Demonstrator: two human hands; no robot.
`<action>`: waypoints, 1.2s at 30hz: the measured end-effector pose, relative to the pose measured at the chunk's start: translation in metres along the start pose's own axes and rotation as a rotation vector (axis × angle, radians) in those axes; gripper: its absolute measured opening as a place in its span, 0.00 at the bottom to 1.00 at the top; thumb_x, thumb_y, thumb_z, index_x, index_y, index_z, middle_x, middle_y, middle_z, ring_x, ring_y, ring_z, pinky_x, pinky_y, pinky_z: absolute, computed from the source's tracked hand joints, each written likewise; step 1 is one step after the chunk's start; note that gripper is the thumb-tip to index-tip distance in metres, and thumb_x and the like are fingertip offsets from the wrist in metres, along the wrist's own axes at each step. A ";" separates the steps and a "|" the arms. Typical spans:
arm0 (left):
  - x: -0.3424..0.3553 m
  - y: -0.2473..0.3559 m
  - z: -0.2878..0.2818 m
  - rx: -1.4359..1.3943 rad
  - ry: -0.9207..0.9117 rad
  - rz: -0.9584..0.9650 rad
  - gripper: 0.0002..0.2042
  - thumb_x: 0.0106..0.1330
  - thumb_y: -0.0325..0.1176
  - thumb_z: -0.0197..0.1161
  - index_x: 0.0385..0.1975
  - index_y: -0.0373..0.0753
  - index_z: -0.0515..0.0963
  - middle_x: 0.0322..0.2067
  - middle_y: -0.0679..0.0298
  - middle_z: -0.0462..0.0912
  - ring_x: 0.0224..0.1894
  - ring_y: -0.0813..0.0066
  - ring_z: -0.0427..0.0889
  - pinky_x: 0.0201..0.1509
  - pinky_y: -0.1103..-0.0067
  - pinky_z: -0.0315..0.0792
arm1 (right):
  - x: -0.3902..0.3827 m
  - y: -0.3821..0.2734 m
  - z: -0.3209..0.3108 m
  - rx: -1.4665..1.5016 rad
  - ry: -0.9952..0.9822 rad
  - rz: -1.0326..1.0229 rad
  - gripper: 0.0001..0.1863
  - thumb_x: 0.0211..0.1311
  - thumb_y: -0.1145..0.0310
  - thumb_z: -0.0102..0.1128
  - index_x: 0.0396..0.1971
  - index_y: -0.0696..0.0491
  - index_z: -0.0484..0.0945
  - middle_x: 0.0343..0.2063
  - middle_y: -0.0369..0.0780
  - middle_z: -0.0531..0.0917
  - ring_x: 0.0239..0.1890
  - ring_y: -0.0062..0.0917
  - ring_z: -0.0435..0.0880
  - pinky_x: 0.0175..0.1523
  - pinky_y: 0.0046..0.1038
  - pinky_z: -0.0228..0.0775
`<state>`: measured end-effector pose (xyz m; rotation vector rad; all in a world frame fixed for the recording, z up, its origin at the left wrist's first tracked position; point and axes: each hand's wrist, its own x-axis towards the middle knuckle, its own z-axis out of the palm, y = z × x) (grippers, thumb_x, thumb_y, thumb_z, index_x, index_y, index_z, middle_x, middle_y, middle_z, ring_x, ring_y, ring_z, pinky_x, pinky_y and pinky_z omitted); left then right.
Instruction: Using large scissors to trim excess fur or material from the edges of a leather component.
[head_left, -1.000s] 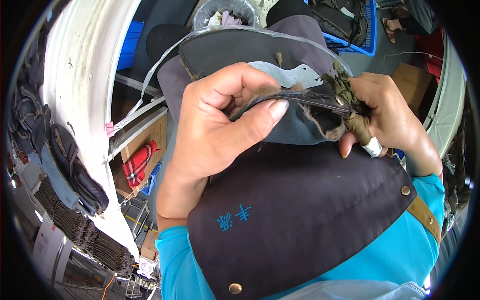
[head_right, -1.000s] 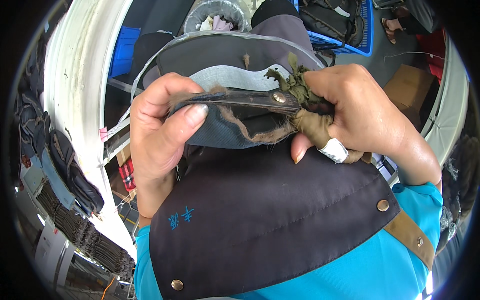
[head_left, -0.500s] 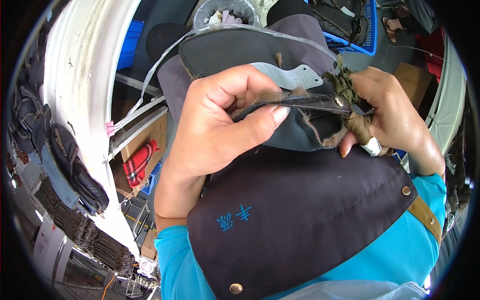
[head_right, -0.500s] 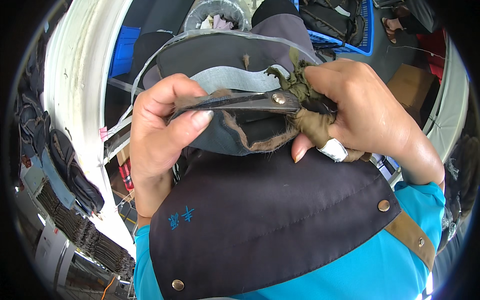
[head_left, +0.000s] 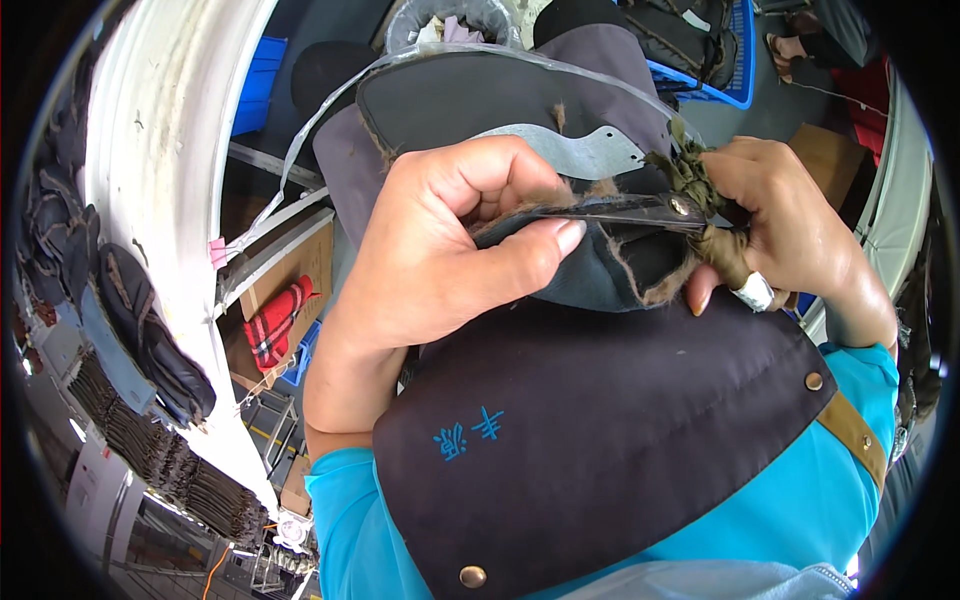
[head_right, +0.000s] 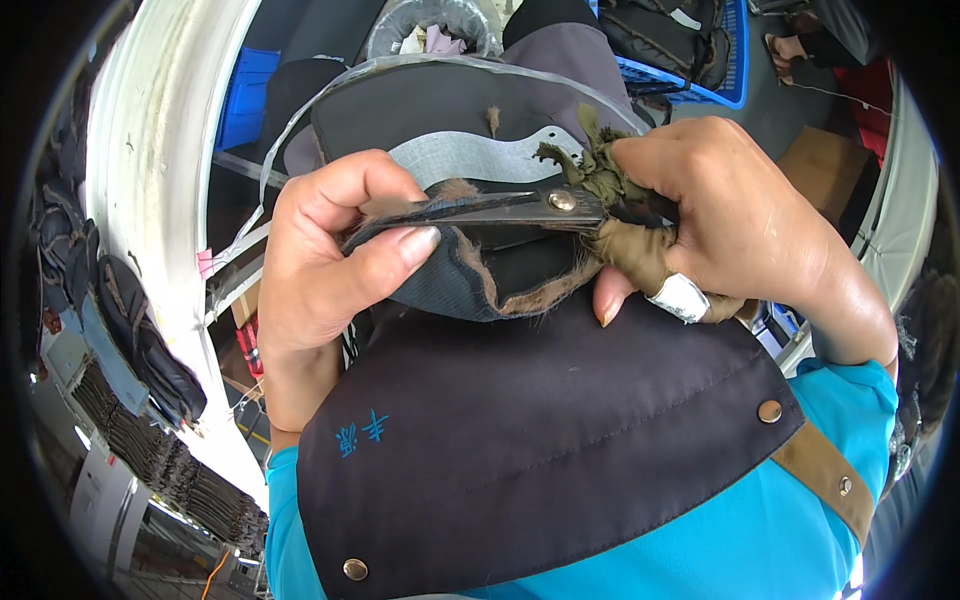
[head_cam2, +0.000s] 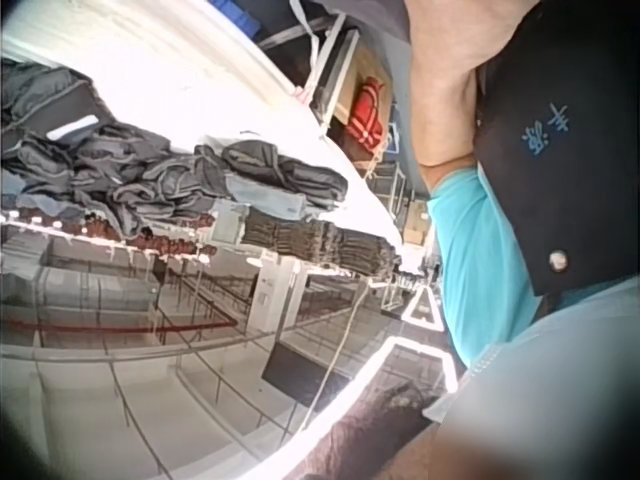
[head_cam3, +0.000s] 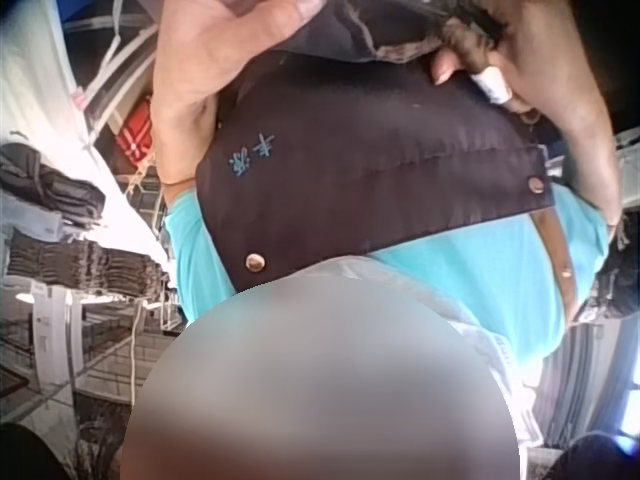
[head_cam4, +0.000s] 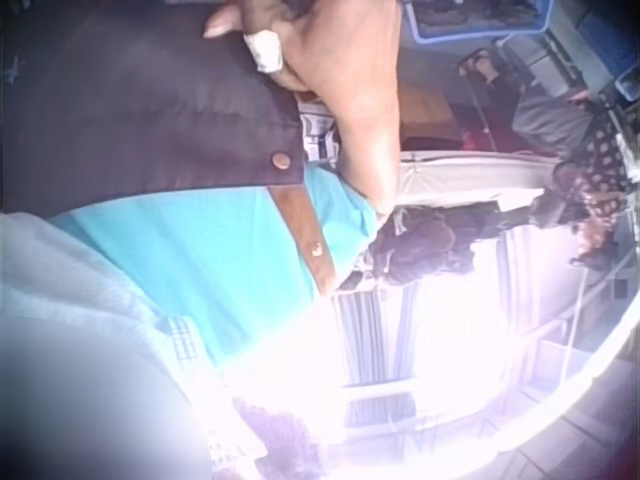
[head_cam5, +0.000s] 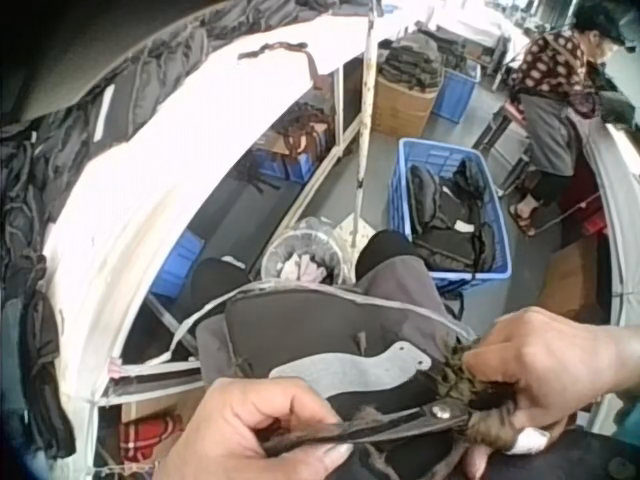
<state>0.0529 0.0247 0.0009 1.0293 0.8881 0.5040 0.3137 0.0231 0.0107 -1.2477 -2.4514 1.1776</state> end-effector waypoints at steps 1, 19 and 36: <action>0.000 -0.001 0.000 0.006 0.002 -0.011 0.05 0.51 0.27 0.61 0.24 0.34 0.72 0.21 0.73 0.72 0.25 0.91 0.66 0.30 0.89 0.60 | 0.000 0.000 0.001 0.010 0.000 -0.001 0.15 0.37 0.67 0.64 0.16 0.60 0.68 0.14 0.47 0.68 0.21 0.45 0.69 0.26 0.35 0.60; 0.002 -0.024 -0.004 0.274 0.137 0.525 0.12 0.48 0.29 0.68 0.30 0.30 0.78 0.25 0.61 0.77 0.28 0.74 0.75 0.31 0.82 0.67 | -0.001 0.002 -0.004 0.599 -0.364 0.202 0.14 0.48 0.69 0.66 0.18 0.62 0.72 0.10 0.37 0.74 0.14 0.12 0.68 0.17 0.22 0.59; 0.014 -0.016 0.017 0.040 0.248 0.517 0.05 0.52 0.23 0.64 0.25 0.31 0.75 0.21 0.66 0.76 0.23 0.83 0.69 0.27 0.85 0.63 | -0.009 0.010 -0.001 0.423 -0.068 0.121 0.17 0.44 0.67 0.69 0.16 0.61 0.69 0.10 0.39 0.70 0.14 0.17 0.63 0.19 0.25 0.56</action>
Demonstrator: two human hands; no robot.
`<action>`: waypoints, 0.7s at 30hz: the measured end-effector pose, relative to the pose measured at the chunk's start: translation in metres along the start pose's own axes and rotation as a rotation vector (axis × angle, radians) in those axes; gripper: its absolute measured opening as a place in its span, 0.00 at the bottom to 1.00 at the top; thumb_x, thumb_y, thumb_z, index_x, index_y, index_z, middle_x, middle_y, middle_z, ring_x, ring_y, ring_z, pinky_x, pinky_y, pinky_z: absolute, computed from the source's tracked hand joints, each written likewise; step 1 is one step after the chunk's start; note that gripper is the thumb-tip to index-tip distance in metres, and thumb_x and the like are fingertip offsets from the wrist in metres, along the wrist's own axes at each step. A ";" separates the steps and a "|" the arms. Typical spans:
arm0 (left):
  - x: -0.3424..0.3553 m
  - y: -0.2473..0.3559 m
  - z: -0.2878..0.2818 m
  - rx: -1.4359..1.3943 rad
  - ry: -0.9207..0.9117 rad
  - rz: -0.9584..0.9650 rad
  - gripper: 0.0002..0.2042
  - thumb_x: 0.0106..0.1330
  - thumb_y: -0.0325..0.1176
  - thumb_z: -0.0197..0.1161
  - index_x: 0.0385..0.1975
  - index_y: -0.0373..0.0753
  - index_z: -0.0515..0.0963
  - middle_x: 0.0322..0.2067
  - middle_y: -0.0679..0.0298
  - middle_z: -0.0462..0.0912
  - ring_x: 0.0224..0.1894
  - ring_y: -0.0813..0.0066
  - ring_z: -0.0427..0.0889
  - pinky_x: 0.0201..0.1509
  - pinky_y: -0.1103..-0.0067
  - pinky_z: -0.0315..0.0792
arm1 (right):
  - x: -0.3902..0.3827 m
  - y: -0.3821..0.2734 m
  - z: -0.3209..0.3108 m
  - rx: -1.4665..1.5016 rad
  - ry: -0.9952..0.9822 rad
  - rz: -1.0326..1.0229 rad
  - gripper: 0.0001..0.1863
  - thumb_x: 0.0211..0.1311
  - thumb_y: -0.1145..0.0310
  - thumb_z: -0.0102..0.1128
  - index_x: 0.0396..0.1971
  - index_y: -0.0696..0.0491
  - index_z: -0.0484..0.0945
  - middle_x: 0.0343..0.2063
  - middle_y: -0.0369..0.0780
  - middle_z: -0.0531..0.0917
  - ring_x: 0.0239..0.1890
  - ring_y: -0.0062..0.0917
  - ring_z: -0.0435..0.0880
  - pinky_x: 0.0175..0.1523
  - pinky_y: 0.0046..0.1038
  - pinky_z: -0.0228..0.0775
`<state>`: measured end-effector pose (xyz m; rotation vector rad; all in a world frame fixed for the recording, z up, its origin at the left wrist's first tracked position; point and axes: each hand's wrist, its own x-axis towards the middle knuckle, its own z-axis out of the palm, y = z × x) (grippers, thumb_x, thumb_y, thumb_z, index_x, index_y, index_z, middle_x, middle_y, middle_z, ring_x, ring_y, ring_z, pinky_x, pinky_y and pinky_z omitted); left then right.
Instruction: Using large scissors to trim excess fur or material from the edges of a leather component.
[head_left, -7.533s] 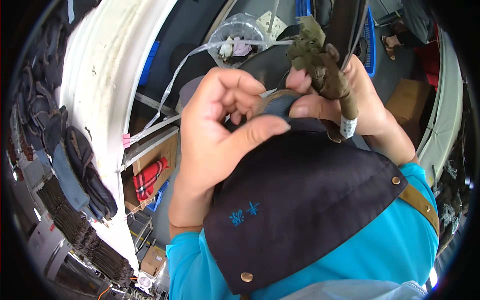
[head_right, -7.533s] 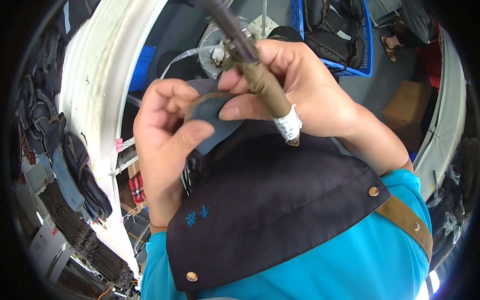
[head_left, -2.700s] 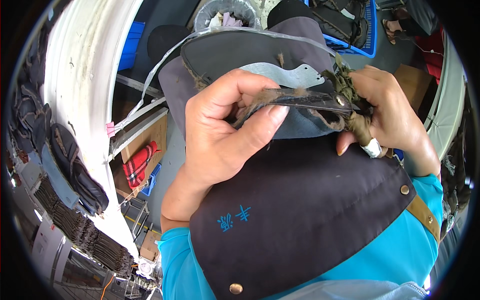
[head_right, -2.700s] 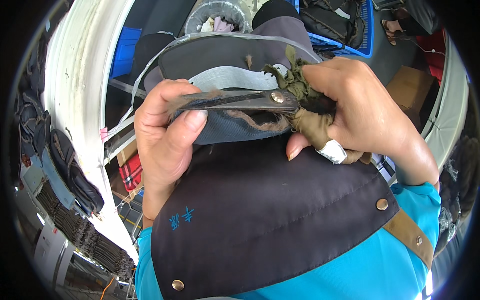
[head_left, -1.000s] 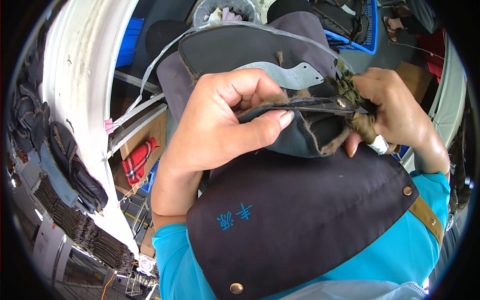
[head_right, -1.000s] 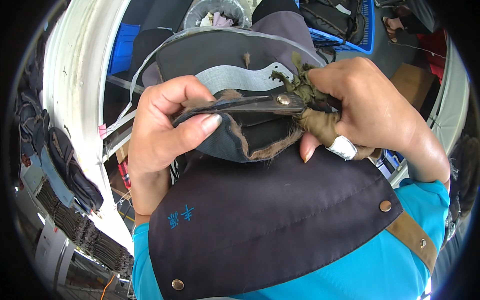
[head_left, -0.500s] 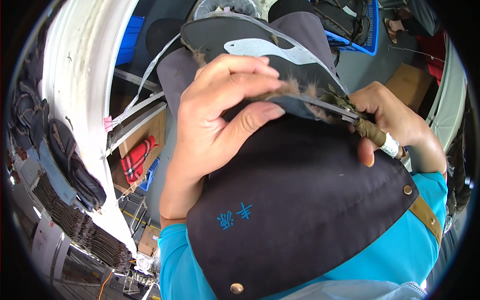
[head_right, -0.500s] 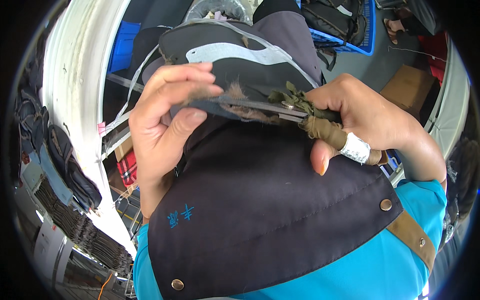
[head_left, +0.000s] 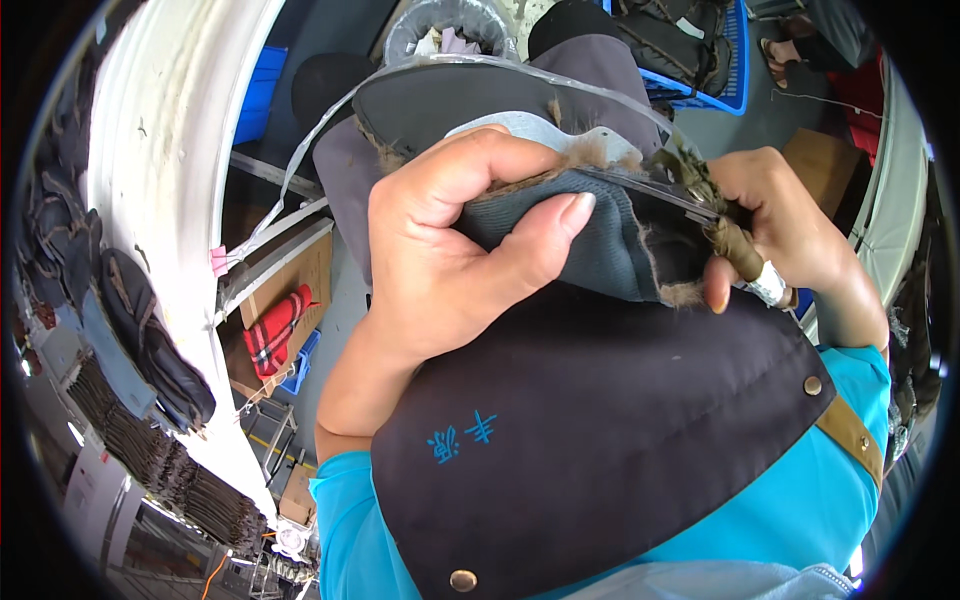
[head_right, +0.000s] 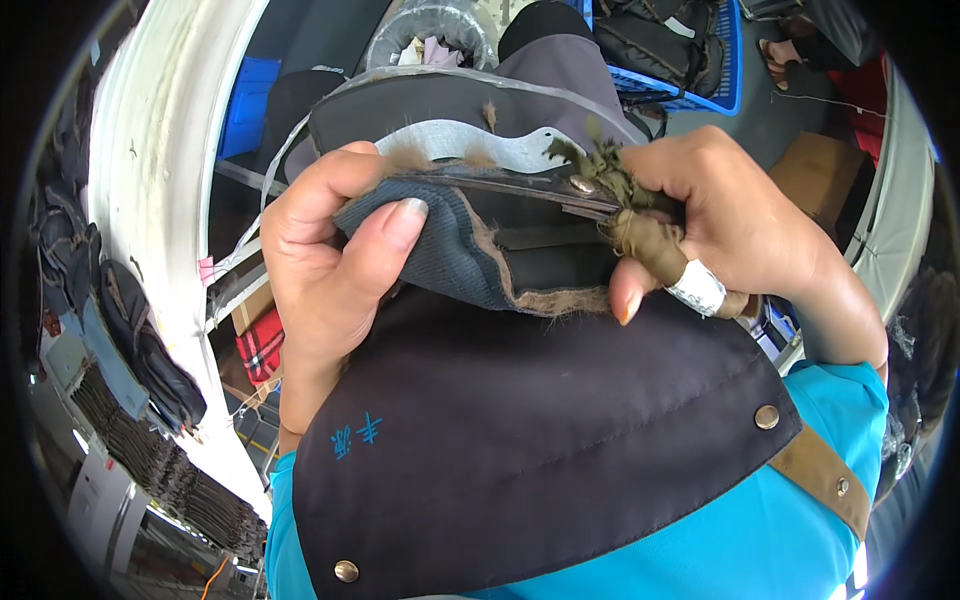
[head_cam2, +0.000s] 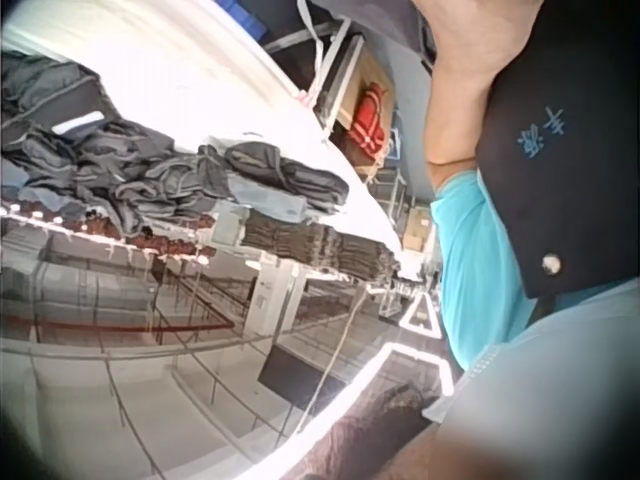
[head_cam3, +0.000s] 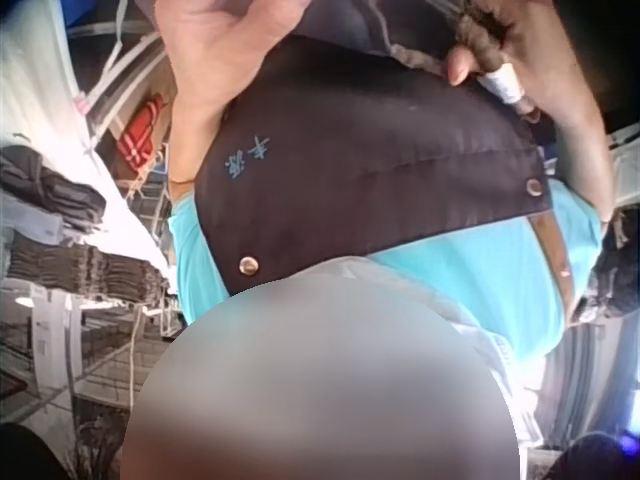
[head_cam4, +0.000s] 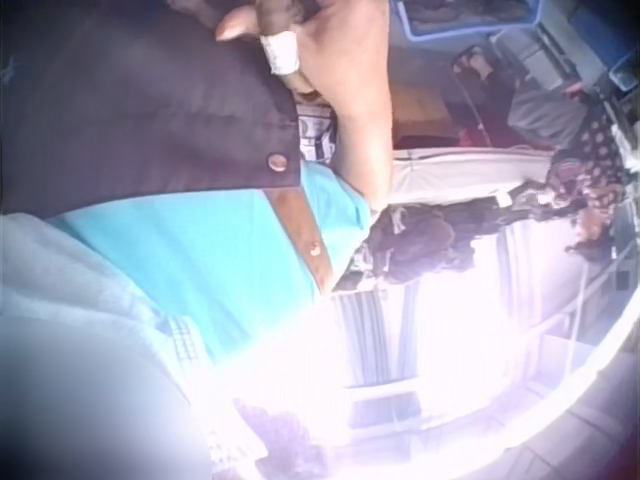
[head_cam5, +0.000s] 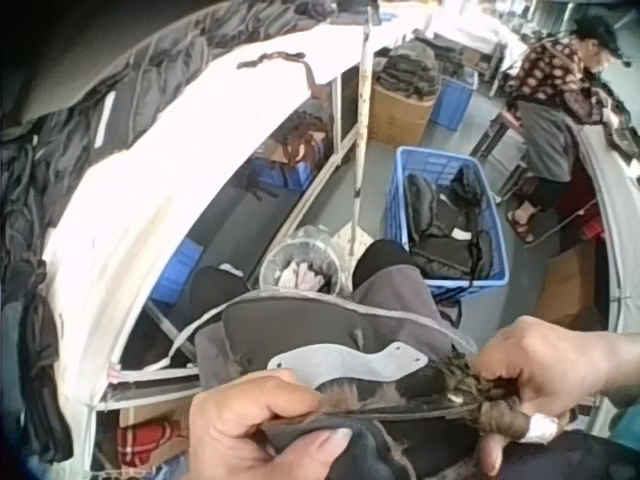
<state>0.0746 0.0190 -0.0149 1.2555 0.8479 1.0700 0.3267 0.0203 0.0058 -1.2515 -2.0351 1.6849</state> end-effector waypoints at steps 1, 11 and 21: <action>0.000 0.001 0.001 -0.001 -0.003 0.000 0.05 0.52 0.23 0.64 0.25 0.31 0.75 0.21 0.66 0.76 0.23 0.83 0.69 0.27 0.85 0.63 | 0.000 0.002 -0.001 -0.108 0.064 -0.020 0.16 0.42 0.68 0.68 0.17 0.61 0.69 0.10 0.41 0.69 0.13 0.20 0.63 0.20 0.27 0.57; -0.001 0.001 0.000 -0.101 -0.056 -0.126 0.05 0.56 0.25 0.61 0.28 0.30 0.76 0.24 0.67 0.77 0.28 0.86 0.72 0.33 0.87 0.66 | 0.008 0.001 -0.014 -0.238 0.001 -0.073 0.14 0.41 0.67 0.64 0.18 0.61 0.70 0.13 0.46 0.68 0.16 0.37 0.65 0.23 0.30 0.60; -0.002 0.001 0.000 -0.150 -0.065 -0.169 0.05 0.54 0.24 0.62 0.29 0.29 0.76 0.26 0.66 0.78 0.30 0.85 0.73 0.36 0.86 0.67 | 0.012 0.008 -0.016 -0.392 -0.046 -0.104 0.34 0.27 0.46 0.72 0.29 0.59 0.75 0.20 0.44 0.75 0.24 0.41 0.69 0.30 0.33 0.60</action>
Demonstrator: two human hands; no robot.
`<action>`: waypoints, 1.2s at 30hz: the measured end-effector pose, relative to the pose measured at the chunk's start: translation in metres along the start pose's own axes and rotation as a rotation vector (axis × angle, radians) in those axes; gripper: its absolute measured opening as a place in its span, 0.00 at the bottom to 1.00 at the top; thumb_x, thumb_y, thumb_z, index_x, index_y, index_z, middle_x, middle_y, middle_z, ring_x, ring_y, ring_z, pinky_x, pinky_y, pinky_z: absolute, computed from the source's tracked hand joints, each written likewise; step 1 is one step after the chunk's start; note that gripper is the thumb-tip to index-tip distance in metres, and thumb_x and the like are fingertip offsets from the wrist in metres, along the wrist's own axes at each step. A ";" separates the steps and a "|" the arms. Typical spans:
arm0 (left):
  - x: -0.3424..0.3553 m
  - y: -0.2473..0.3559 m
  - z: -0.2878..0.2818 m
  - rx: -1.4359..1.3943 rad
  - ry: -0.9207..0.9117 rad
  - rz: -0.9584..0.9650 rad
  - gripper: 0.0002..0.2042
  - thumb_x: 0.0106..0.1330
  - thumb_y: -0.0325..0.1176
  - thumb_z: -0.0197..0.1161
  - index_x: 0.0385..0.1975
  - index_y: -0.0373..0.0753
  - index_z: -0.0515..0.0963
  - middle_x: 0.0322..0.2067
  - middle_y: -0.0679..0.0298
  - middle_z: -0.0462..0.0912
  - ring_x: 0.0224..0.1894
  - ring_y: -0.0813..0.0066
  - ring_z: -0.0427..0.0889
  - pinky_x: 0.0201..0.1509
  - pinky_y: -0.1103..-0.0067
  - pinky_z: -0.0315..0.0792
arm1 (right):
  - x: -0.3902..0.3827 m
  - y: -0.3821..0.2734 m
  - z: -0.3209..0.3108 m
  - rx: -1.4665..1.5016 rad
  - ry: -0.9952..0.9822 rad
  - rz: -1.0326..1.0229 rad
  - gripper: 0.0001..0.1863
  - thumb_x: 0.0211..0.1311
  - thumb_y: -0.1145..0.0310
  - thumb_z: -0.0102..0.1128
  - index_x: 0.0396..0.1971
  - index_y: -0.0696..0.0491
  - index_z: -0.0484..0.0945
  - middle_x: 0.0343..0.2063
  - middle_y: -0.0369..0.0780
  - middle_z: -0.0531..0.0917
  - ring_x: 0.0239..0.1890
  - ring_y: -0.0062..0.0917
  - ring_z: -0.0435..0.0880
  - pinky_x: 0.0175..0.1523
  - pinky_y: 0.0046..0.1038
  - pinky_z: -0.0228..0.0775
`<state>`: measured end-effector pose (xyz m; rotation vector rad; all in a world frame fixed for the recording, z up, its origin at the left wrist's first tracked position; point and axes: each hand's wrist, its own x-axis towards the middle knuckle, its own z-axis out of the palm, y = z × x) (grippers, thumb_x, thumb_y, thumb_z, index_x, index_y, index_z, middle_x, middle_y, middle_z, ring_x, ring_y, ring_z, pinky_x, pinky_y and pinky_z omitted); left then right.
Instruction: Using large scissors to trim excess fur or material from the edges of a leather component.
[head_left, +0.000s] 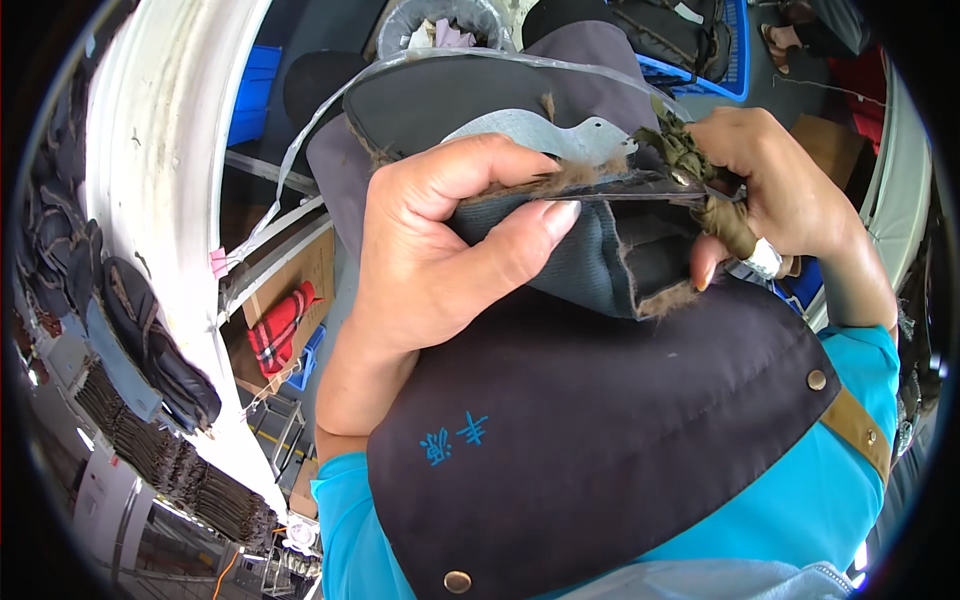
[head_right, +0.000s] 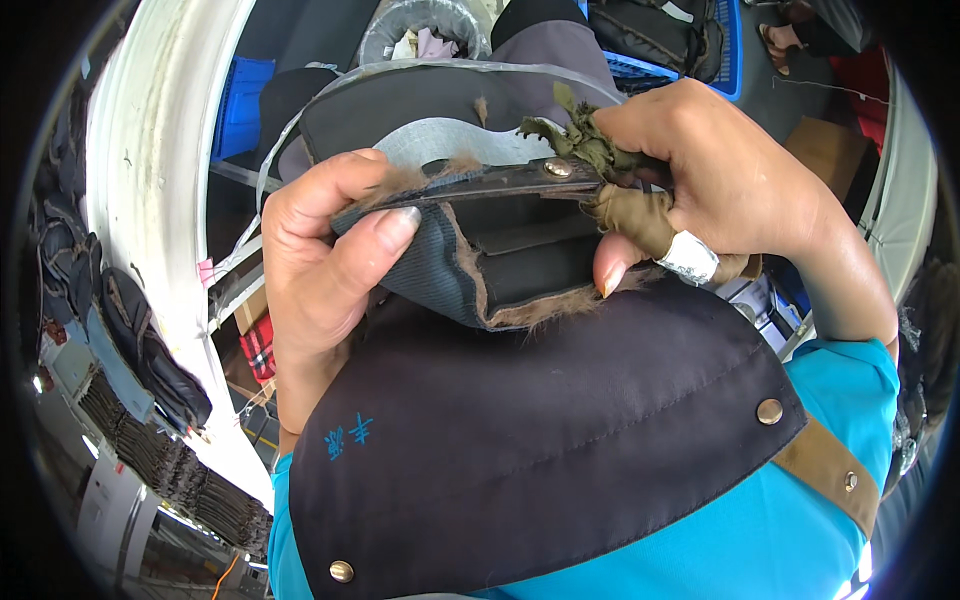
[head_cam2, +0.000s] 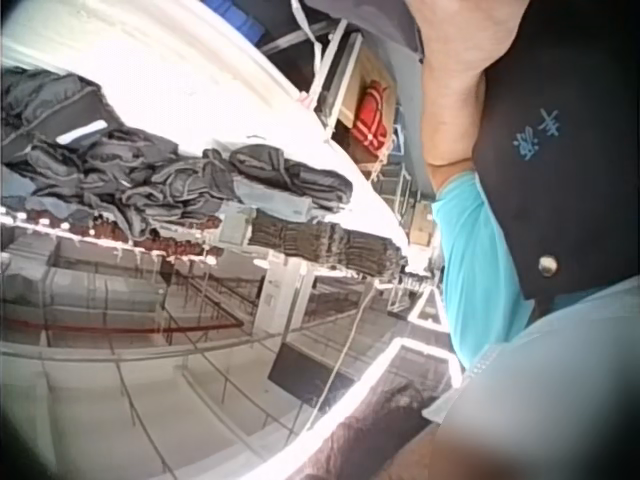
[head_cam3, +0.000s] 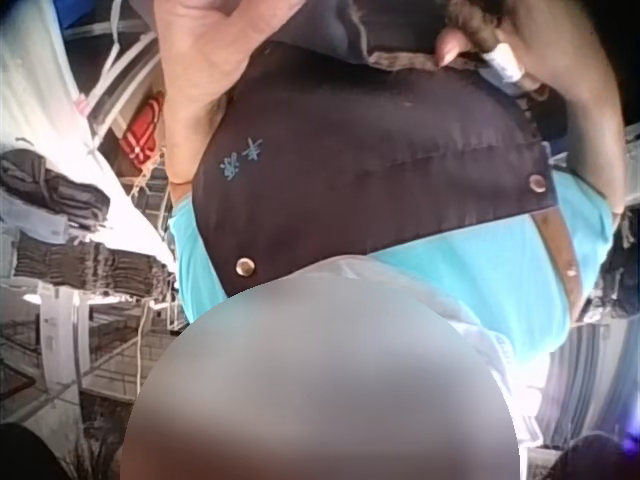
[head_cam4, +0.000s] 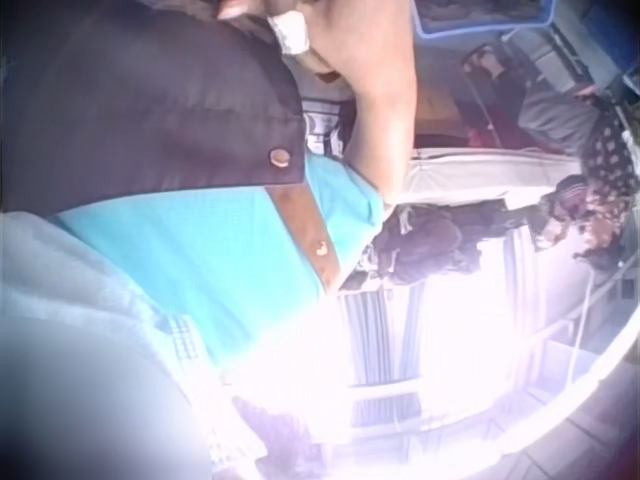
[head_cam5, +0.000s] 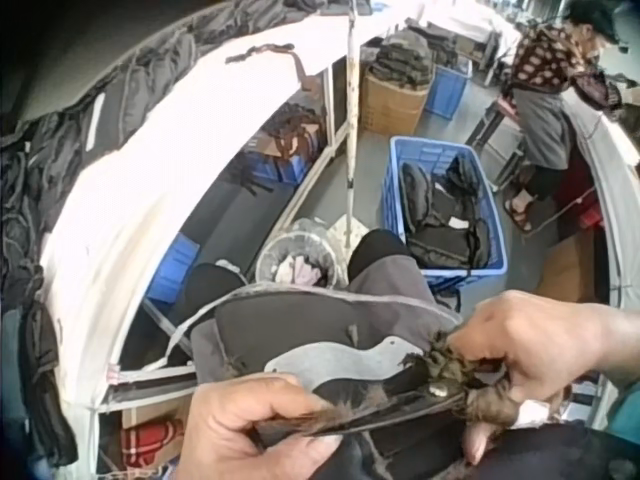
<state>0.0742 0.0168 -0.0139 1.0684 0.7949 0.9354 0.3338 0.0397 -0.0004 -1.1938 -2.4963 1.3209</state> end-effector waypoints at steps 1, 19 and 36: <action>0.000 0.001 0.000 0.000 0.001 -0.004 0.05 0.54 0.24 0.62 0.29 0.29 0.76 0.26 0.66 0.78 0.30 0.85 0.73 0.36 0.86 0.67 | 0.000 -0.001 -0.001 -0.012 -0.013 0.022 0.33 0.27 0.47 0.72 0.29 0.59 0.75 0.20 0.44 0.75 0.24 0.41 0.69 0.30 0.33 0.60; 0.000 0.003 -0.009 0.107 -0.104 -0.092 0.05 0.54 0.25 0.62 0.27 0.30 0.76 0.22 0.70 0.76 0.26 0.89 0.70 0.30 0.88 0.65 | -0.009 -0.004 -0.005 -0.103 -0.033 0.040 0.16 0.40 0.62 0.63 0.24 0.59 0.73 0.17 0.46 0.72 0.23 0.43 0.69 0.28 0.35 0.61; -0.003 -0.001 -0.005 0.128 -0.110 -0.125 0.05 0.54 0.25 0.62 0.28 0.31 0.76 0.19 0.72 0.74 0.24 0.91 0.68 0.27 0.89 0.64 | -0.002 -0.014 -0.003 -0.259 0.140 -0.102 0.20 0.34 0.62 0.66 0.23 0.61 0.69 0.19 0.46 0.70 0.26 0.45 0.69 0.31 0.36 0.61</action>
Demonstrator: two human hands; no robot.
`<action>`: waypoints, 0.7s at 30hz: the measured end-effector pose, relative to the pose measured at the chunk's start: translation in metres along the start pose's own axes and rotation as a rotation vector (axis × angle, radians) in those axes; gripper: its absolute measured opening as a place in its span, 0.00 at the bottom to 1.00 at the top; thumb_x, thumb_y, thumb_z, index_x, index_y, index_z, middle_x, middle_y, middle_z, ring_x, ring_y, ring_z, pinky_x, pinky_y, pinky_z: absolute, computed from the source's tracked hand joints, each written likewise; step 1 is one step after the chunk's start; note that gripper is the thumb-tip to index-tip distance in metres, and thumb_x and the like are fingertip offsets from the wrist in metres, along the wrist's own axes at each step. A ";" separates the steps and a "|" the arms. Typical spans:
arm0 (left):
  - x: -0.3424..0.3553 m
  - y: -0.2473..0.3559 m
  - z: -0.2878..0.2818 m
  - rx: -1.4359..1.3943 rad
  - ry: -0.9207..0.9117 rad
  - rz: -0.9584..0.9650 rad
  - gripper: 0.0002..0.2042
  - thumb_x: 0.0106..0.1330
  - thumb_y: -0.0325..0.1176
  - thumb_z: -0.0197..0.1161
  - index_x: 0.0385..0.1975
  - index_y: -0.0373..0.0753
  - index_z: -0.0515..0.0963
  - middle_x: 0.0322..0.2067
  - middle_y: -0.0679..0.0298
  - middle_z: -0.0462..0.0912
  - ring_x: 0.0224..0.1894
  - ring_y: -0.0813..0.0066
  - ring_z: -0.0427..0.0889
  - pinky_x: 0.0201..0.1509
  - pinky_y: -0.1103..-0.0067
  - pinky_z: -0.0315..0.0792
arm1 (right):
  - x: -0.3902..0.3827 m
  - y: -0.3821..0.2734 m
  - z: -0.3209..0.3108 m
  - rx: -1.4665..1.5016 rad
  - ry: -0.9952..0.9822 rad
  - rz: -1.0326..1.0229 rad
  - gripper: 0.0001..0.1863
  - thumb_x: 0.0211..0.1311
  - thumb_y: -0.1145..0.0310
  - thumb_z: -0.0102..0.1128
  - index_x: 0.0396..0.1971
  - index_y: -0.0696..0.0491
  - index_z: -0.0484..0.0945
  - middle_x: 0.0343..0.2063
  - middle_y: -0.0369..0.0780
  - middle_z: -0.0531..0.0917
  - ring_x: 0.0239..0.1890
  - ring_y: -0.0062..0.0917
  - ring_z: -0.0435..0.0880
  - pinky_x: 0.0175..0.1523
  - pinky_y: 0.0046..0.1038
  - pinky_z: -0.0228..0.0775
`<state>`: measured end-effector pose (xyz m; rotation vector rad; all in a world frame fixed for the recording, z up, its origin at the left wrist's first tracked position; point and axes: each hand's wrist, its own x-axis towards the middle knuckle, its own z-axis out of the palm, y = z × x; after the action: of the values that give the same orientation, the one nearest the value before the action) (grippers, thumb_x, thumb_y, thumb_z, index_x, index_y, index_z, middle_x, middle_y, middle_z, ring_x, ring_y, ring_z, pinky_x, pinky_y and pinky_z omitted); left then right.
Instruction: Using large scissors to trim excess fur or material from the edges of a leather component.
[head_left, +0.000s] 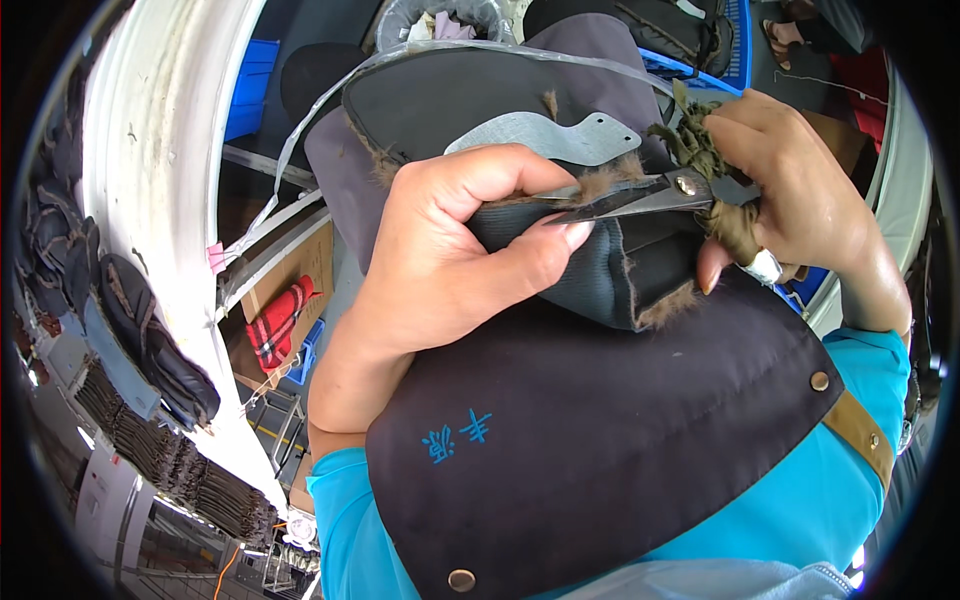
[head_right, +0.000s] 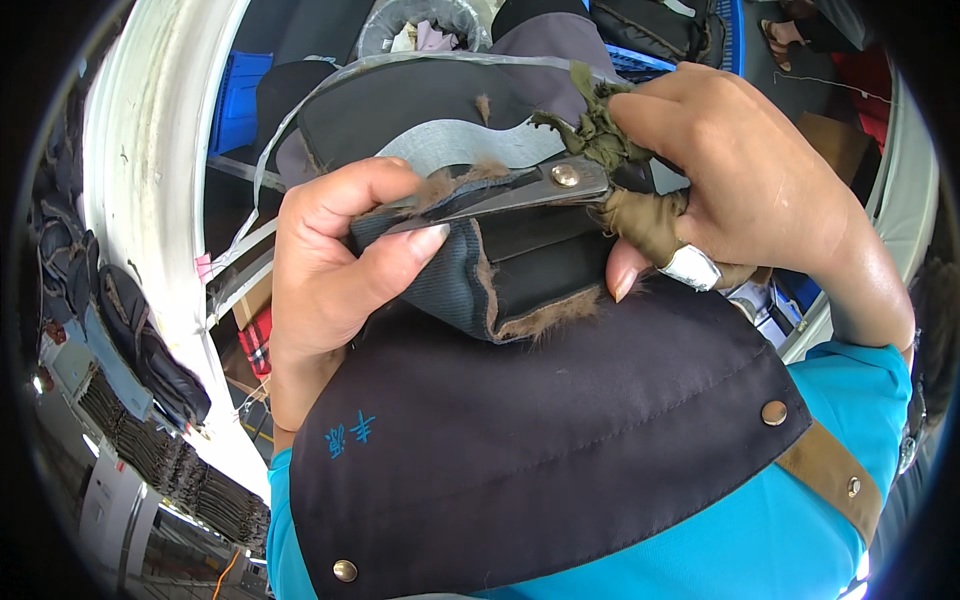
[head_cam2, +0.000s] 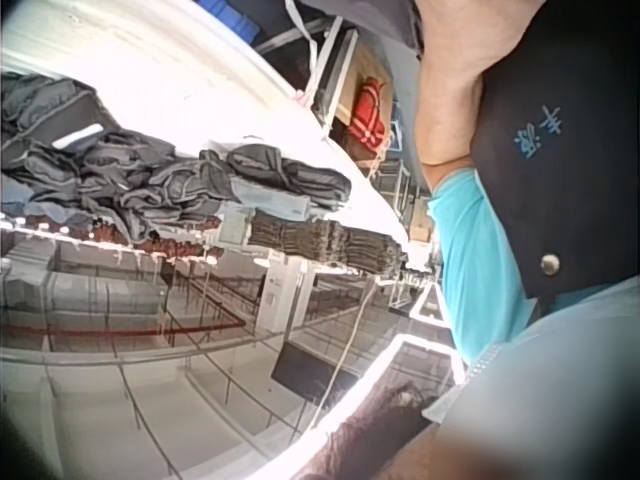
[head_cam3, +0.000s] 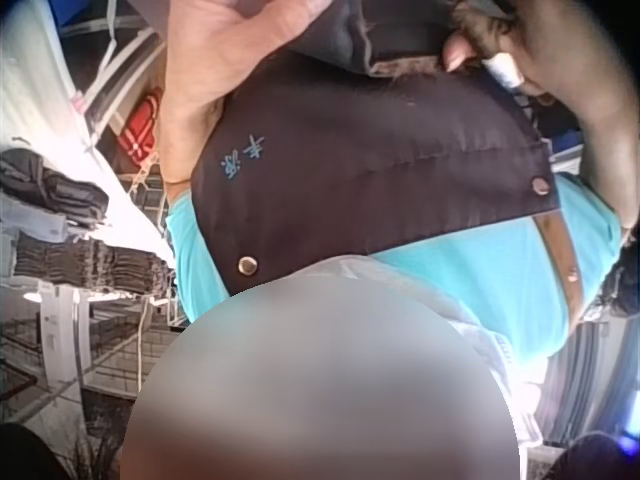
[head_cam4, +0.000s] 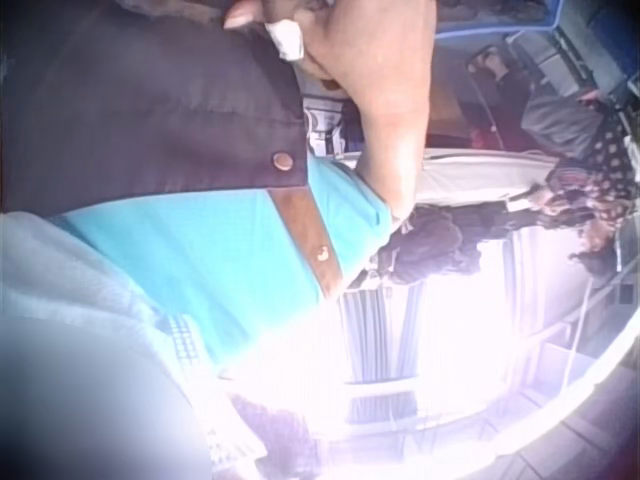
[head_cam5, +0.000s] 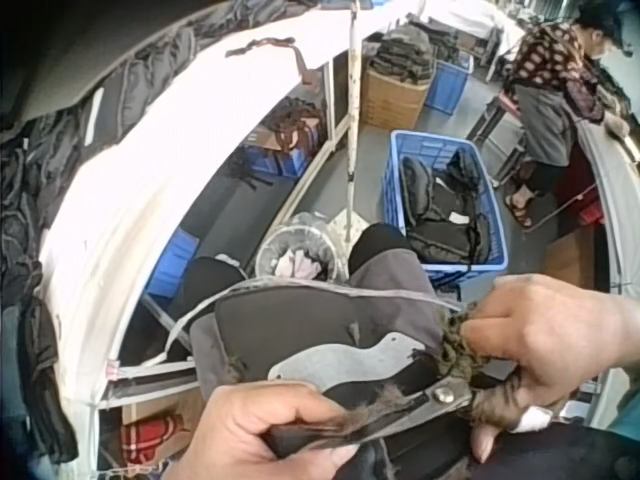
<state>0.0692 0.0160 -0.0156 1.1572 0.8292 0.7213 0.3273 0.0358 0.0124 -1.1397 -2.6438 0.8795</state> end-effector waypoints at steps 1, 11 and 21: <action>0.000 0.000 0.000 0.000 0.000 0.000 0.05 0.54 0.25 0.62 0.28 0.31 0.76 0.19 0.72 0.74 0.24 0.91 0.68 0.27 0.89 0.64 | 0.002 -0.002 -0.004 -0.021 -0.009 -0.013 0.18 0.34 0.68 0.65 0.24 0.63 0.71 0.19 0.47 0.71 0.26 0.46 0.70 0.32 0.38 0.63; -0.004 0.007 0.000 0.038 -0.039 -0.128 0.05 0.52 0.23 0.62 0.26 0.31 0.74 0.23 0.71 0.73 0.26 0.89 0.68 0.31 0.89 0.62 | 0.003 -0.004 -0.006 -0.035 -0.056 0.008 0.16 0.33 0.68 0.64 0.21 0.62 0.71 0.17 0.47 0.71 0.25 0.45 0.71 0.31 0.38 0.64; -0.004 0.001 -0.001 0.045 -0.011 -0.066 0.05 0.53 0.27 0.63 0.26 0.32 0.76 0.18 0.71 0.75 0.22 0.90 0.69 0.25 0.87 0.64 | 0.001 -0.007 -0.009 -0.134 -0.048 0.016 0.15 0.32 0.68 0.64 0.20 0.61 0.71 0.16 0.46 0.70 0.24 0.44 0.71 0.29 0.37 0.62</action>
<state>0.0668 0.0134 -0.0140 1.1676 0.8743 0.6441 0.3248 0.0369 0.0237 -1.1844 -2.7731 0.7514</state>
